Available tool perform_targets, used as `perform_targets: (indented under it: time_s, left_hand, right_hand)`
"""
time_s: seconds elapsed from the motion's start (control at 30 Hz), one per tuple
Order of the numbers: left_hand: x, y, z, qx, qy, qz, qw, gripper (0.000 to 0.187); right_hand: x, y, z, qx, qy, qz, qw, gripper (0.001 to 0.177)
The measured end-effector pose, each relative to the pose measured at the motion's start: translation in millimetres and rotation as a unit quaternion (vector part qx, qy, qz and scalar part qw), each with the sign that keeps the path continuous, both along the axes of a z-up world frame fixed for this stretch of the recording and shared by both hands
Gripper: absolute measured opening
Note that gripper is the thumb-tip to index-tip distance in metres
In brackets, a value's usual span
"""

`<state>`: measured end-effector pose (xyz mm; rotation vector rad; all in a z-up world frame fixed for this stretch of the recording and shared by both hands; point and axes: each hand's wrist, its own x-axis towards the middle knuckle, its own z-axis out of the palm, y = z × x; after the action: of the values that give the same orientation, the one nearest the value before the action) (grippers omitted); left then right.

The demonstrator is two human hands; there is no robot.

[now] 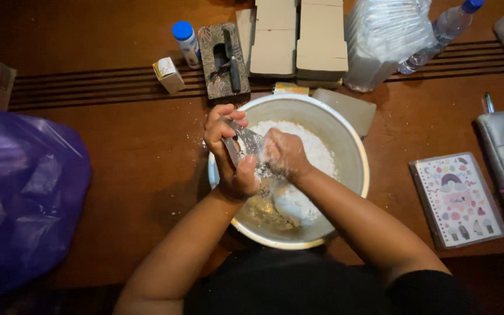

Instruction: The person grates coconut over a bowl using a handheld grater by hand.

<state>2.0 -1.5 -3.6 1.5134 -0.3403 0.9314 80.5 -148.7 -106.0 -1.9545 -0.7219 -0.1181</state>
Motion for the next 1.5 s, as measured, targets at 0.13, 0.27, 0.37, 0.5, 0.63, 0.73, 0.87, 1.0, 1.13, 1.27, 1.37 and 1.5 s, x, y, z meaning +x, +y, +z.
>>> perform_targets:
  time_s: [0.13, 0.27, 0.37, 0.5, 0.63, 0.73, 0.87, 1.0, 1.13, 1.27, 1.37, 1.5]
  left_hand:
    - [-2.9, 4.4, 0.2, -0.058, -0.006, -0.008, 0.998, 0.05]
    - [-1.5, 6.8, -0.3, -0.059, -0.009, -0.005, 0.998, 0.052]
    - [-0.8, 1.9, -3.3, -0.051, -0.017, 0.004, 0.999, 0.052]
    - [-3.9, 3.6, -2.6, -0.036, -0.007, 0.008, 0.999, 0.051]
    - [-7.6, 7.2, -1.7, -0.058, -0.01, -0.005, 0.998, 0.05]
    - [0.8, 3.4, 2.9, -0.037, -0.018, 0.007, 0.999, 0.052]
    - [4.4, 0.0, 3.5, -0.017, 0.0, -0.003, 1.0, 0.051]
    - [4.2, 2.5, 4.3, -0.041, 0.008, -0.003, 0.999, 0.053]
    - [2.4, -0.3, 1.7, -0.019, 0.005, -0.013, 1.0, 0.053]
    - [4.7, -2.5, 2.2, -0.025, 0.003, -0.01, 1.0, 0.054]
    - [3.7, -9.3, 5.7, -0.008, 0.005, -0.002, 1.0, 0.055]
    - [-3.7, -16.0, 10.4, 0.007, 0.007, -0.006, 1.0, 0.057]
  right_hand:
    - [22.5, -30.6, -65.1, -0.106, 0.077, -0.06, 0.99, 0.02]
    - [23.8, -19.5, -49.8, -0.043, 0.204, -0.002, 0.978, 0.025]
    - [5.4, 7.7, -9.4, 0.019, 0.109, 0.042, 0.993, 0.022]
    - [14.6, 0.7, -18.6, -0.034, 0.019, -0.006, 0.999, 0.021]
    - [15.8, -29.8, -42.4, -0.118, 0.187, -0.065, 0.973, 0.021]
    - [3.8, -16.6, -11.0, -0.077, 0.267, -0.076, 0.958, 0.021]
    - [-14.9, -10.3, 12.1, -0.074, 0.103, -0.055, 0.99, 0.015]
    - [-6.1, -38.1, -48.8, -0.095, 0.08, -0.056, 0.991, 0.014]
    - [32.6, -82.8, -115.7, -0.081, 0.288, -0.037, 0.954, 0.017]
    - [85.1, -67.7, -97.5, -0.106, 0.181, -0.044, 0.977, 0.019]
    - [104.4, -36.8, -52.4, -0.14, 0.086, -0.052, 0.985, 0.021]
    - [110.8, 8.8, -10.2, -0.186, 0.018, -0.024, 0.982, 0.024]
